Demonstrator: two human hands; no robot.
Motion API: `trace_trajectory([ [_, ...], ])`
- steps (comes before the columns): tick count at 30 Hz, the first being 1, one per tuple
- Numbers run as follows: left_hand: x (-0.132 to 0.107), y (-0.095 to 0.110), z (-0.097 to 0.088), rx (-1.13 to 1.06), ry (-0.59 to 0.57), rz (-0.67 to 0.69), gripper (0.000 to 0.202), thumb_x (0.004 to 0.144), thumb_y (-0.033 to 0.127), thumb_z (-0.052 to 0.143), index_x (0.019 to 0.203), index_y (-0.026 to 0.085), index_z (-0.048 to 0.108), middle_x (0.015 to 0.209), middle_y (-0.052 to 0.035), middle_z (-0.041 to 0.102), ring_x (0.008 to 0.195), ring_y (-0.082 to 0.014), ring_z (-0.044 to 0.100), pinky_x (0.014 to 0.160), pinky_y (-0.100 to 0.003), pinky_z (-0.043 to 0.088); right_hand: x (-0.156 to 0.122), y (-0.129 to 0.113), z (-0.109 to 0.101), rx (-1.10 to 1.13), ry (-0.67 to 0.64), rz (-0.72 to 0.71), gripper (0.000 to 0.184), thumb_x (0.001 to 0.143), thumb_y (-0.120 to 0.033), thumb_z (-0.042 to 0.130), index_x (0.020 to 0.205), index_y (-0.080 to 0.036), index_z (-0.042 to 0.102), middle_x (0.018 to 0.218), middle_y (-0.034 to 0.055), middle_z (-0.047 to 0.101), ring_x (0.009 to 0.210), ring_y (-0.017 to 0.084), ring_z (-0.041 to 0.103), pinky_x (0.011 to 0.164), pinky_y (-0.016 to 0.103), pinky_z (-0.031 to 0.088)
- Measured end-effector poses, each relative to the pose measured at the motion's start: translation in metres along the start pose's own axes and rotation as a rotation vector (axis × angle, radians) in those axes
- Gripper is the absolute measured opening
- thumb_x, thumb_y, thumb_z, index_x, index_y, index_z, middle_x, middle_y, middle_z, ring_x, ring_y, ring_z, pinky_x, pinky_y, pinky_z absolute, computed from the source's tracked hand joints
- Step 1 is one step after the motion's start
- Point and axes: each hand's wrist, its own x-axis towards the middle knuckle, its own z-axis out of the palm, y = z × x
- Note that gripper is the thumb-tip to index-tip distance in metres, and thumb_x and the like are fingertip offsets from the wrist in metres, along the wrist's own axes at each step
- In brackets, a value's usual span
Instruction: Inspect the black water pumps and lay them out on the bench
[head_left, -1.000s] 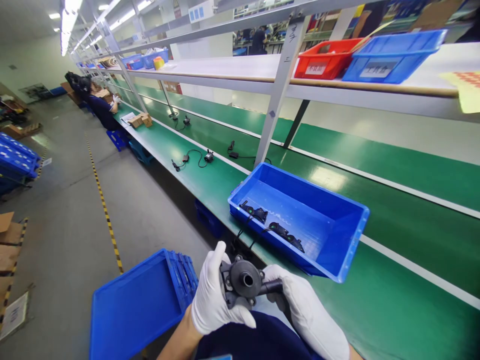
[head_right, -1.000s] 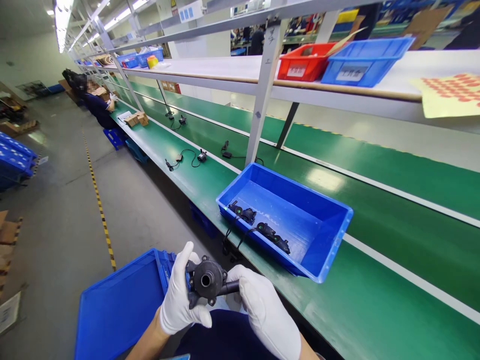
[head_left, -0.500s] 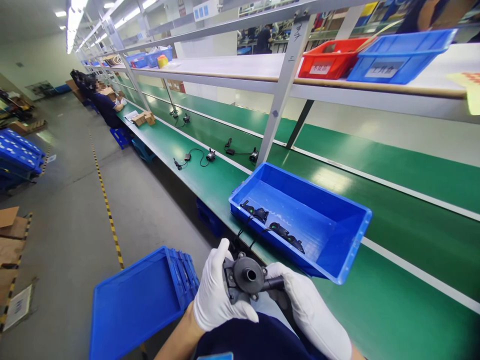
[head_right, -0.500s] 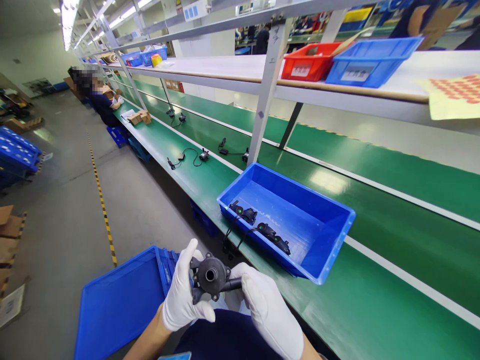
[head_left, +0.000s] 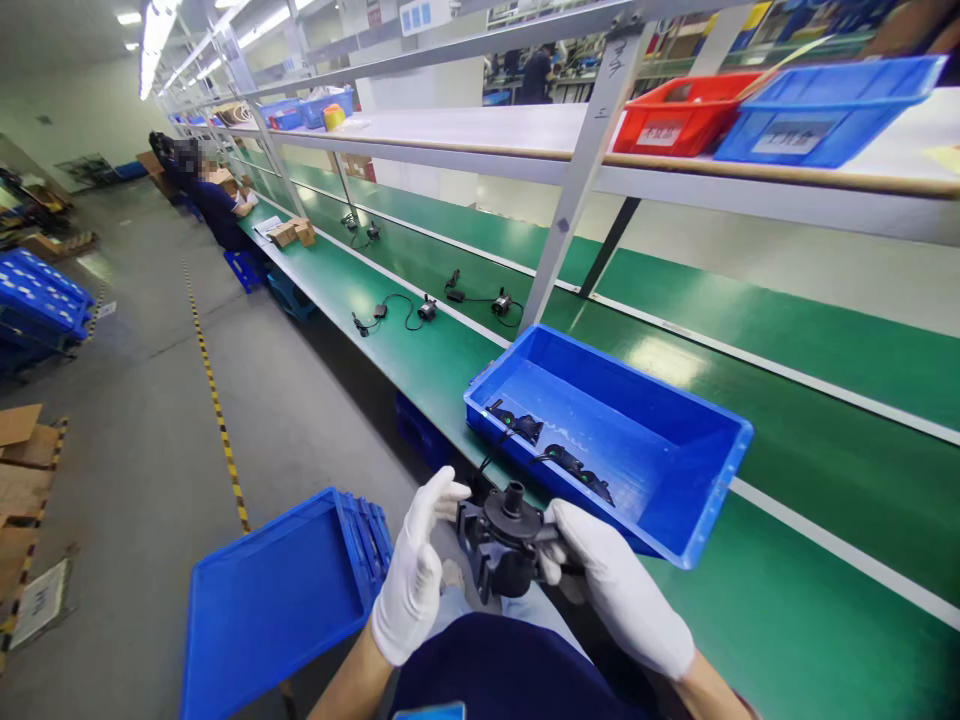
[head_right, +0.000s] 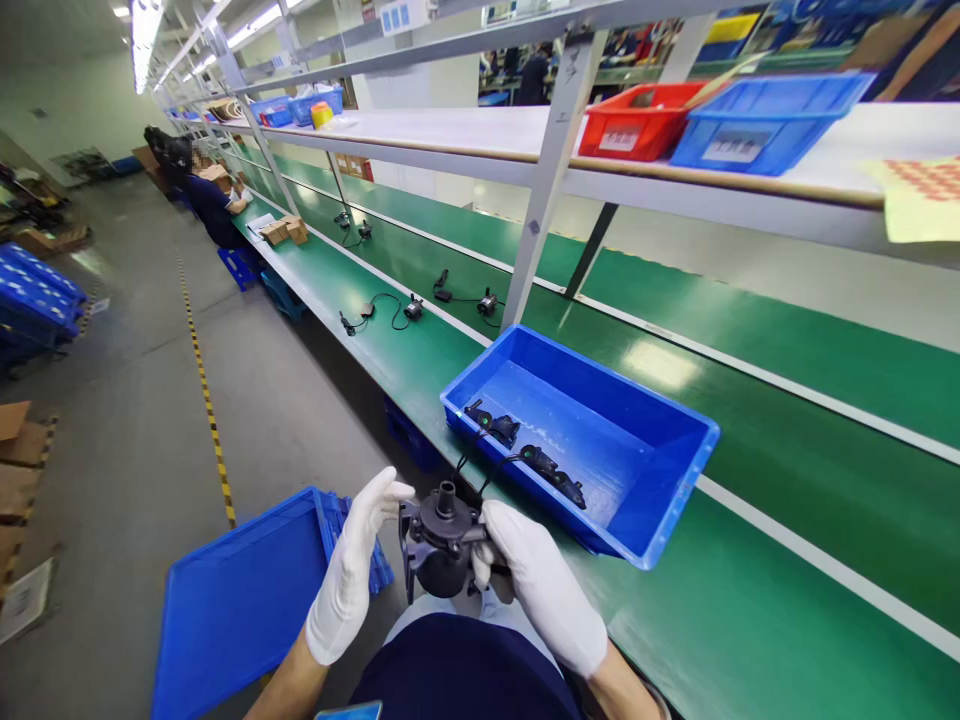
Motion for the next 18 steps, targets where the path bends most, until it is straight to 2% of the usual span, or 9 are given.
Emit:
trace_trajectory([
  [2, 0.002, 0.007, 0.000, -0.023, -0.026, -0.107, 0.069, 0.098, 0.067, 0.034, 0.154, 0.027, 0.038, 0.150, -0.0110, 0.049, 0.137, -0.0296, 0.046, 0.118, -0.043, 0.031, 0.003, -0.005, 0.007, 0.041, 0.018, 0.087, 0.066, 0.093, -0.079, 0.037, 0.059, -0.022, 0.041, 0.051, -0.0019, 0.049, 0.046, 0.011, 0.034, 0.049, 0.028, 0.030],
  [5, 0.012, 0.009, 0.009, -0.269, -0.036, -0.289, 0.059, 0.093, 0.058, 0.060, 0.142, 0.025, 0.055, 0.146, -0.0082, 0.054, 0.137, -0.0271, 0.045, 0.120, -0.037, 0.027, 0.005, -0.013, 0.015, -0.037, 0.030, 0.031, 0.066, 0.091, -0.079, 0.042, 0.056, -0.022, 0.042, 0.049, -0.0021, 0.048, 0.048, 0.012, 0.037, 0.054, 0.029, 0.032],
  [6, 0.017, 0.006, 0.012, -0.410, -0.036, -0.351, 0.056, 0.091, 0.060, 0.061, 0.133, 0.023, 0.061, 0.136, -0.0092, 0.061, 0.130, -0.0269, 0.051, 0.115, -0.038, 0.034, 0.003, -0.016, 0.017, -0.045, 0.013, -0.001, 0.066, 0.092, -0.077, 0.041, 0.056, -0.022, 0.043, 0.049, -0.0020, 0.049, 0.050, 0.012, 0.038, 0.055, 0.029, 0.033],
  [8, 0.027, -0.003, 0.018, -0.732, -0.067, -0.482, 0.058, 0.089, 0.069, 0.056, 0.115, 0.018, 0.068, 0.112, -0.0111, 0.068, 0.100, -0.0239, 0.063, 0.088, -0.036, 0.051, -0.001, -0.020, 0.017, -0.004, -0.036, -0.036, 0.065, 0.097, -0.073, 0.035, 0.059, -0.022, 0.045, 0.051, -0.0025, 0.049, 0.049, 0.012, 0.038, 0.053, 0.028, 0.033],
  [10, 0.033, -0.013, 0.021, -1.046, -0.115, -0.572, 0.055, 0.089, 0.067, 0.057, 0.104, 0.015, 0.070, 0.093, -0.0091, 0.066, 0.070, -0.0153, 0.058, 0.059, -0.026, 0.046, -0.009, -0.024, 0.016, 0.031, -0.052, -0.051, 0.062, 0.100, -0.068, 0.033, 0.060, -0.022, 0.046, 0.054, -0.0031, 0.049, 0.048, 0.011, 0.037, 0.050, 0.027, 0.031],
  [11, 0.035, -0.017, 0.021, -1.182, -0.130, -0.589, 0.047, 0.090, 0.060, 0.060, 0.102, 0.015, 0.069, 0.088, -0.0073, 0.063, 0.061, -0.0111, 0.052, 0.052, -0.021, 0.039, -0.012, -0.026, 0.015, 0.021, -0.051, -0.058, 0.060, 0.100, -0.065, 0.036, 0.060, -0.021, 0.047, 0.055, -0.0033, 0.049, 0.047, 0.011, 0.037, 0.050, 0.026, 0.030],
  [13, 0.036, -0.023, 0.020, -1.396, -0.125, -0.575, 0.030, 0.090, 0.043, 0.064, 0.100, 0.015, 0.069, 0.084, -0.0044, 0.060, 0.054, -0.0069, 0.045, 0.048, -0.019, 0.031, -0.017, -0.030, 0.015, -0.033, -0.065, -0.049, 0.057, 0.100, -0.060, 0.038, 0.059, -0.021, 0.049, 0.055, -0.0032, 0.049, 0.046, 0.011, 0.036, 0.049, 0.026, 0.031],
  [15, 0.035, -0.025, 0.018, -1.398, -0.105, -0.529, 0.026, 0.089, 0.039, 0.064, 0.099, 0.016, 0.069, 0.083, -0.0041, 0.059, 0.056, -0.0081, 0.046, 0.052, -0.020, 0.036, -0.017, -0.031, 0.017, -0.096, -0.068, -0.023, 0.055, 0.099, -0.057, 0.035, 0.061, -0.022, 0.052, 0.057, -0.0022, 0.051, 0.048, 0.012, 0.039, 0.050, 0.027, 0.034],
  [18, 0.030, -0.018, 0.015, -1.088, -0.043, -0.432, 0.047, 0.088, 0.061, 0.062, 0.101, 0.017, 0.070, 0.088, -0.0070, 0.063, 0.075, -0.0173, 0.059, 0.071, -0.032, 0.050, -0.008, -0.029, 0.027, -0.218, -0.064, -0.022, 0.042, 0.096, -0.054, 0.041, 0.078, -0.023, 0.063, 0.079, 0.0019, 0.067, 0.071, 0.018, 0.060, 0.070, 0.030, 0.048],
])
